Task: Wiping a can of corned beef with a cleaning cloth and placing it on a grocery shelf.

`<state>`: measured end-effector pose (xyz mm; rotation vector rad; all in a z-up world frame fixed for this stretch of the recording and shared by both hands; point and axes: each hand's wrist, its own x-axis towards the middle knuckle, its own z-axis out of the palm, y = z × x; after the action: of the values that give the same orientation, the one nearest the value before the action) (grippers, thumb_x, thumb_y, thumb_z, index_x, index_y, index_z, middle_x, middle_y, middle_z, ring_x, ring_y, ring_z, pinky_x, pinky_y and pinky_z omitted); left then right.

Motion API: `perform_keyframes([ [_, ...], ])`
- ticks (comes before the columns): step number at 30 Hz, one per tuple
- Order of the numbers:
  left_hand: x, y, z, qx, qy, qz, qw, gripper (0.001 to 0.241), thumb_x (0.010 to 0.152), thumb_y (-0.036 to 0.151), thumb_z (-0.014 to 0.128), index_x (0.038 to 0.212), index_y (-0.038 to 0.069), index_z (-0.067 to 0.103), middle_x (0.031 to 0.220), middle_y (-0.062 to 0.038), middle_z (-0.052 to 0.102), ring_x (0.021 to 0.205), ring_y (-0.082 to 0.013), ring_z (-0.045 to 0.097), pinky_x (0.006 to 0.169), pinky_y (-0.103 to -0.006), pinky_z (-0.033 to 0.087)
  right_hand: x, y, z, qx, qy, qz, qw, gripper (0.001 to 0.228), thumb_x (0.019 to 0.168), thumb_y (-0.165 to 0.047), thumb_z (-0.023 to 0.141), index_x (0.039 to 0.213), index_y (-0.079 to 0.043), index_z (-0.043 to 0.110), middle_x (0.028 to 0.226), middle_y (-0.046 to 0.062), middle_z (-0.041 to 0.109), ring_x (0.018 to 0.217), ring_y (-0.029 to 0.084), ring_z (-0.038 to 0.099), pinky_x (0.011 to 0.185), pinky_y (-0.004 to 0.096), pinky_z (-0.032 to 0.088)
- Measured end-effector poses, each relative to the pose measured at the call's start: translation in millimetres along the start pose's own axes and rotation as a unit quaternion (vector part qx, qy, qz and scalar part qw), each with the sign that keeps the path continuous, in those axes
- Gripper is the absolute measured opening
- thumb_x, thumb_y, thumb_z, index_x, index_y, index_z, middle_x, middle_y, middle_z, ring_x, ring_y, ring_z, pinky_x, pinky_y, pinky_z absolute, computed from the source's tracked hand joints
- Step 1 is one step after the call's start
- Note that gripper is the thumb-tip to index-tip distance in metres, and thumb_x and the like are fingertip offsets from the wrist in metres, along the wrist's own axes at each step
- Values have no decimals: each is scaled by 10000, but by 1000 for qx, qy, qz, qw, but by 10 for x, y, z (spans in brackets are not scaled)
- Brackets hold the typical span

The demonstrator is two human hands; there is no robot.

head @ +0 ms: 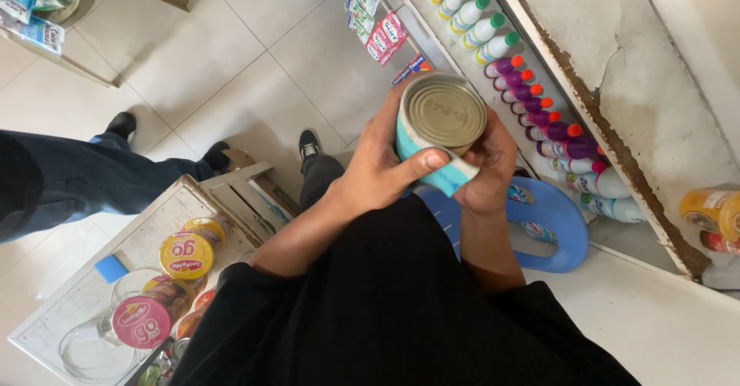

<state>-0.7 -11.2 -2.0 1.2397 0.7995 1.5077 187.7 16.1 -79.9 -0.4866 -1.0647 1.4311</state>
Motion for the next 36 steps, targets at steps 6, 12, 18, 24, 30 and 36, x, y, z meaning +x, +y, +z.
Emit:
perform_keyframes([
  [6,-2,19,44,129,41,61,989,814,871,538,793,1452,36,523,1378,-163,511,1349,-358,522,1209,-504,373,-64,-71,398,-108,24,-42,993,560,907,-144,822,1359,55,558,1086,119,632,1112,136,545,1014,405,450],
  [12,-83,44,109,149,66,14,986,854,874,492,819,1508,49,455,1398,-215,572,1381,-440,540,1192,-573,404,-120,65,109,-166,62,-58,982,626,790,-81,881,1297,116,570,1128,279,673,1148,252,627,1027,475,507],
  [18,-73,28,148,148,64,-7,987,830,876,508,806,1506,83,471,1435,-192,589,1405,-417,539,1189,-545,426,-38,-29,200,-158,53,-73,983,652,785,-122,883,1287,128,551,1127,318,657,1125,316,651,969,479,536],
  [24,-18,83,205,126,61,-21,990,842,885,497,797,1528,88,439,1389,-256,614,1338,-472,587,1152,-588,458,-303,428,-743,3,45,7,999,465,961,-200,682,1267,129,563,1103,263,687,1045,240,682,921,445,587],
  [30,79,21,92,112,57,-13,992,791,957,441,752,1556,75,387,1385,-262,599,1350,-476,575,1155,-599,447,61,101,206,-117,62,-45,990,401,938,-140,754,1236,66,582,993,125,626,1034,161,584,955,364,495],
  [36,150,-9,-17,92,44,-4,995,795,975,443,738,1579,78,373,1415,-233,589,1376,-410,572,1182,-566,432,255,22,496,-182,52,-98,977,433,840,-74,838,1149,117,603,937,205,586,924,207,572,891,418,490],
])
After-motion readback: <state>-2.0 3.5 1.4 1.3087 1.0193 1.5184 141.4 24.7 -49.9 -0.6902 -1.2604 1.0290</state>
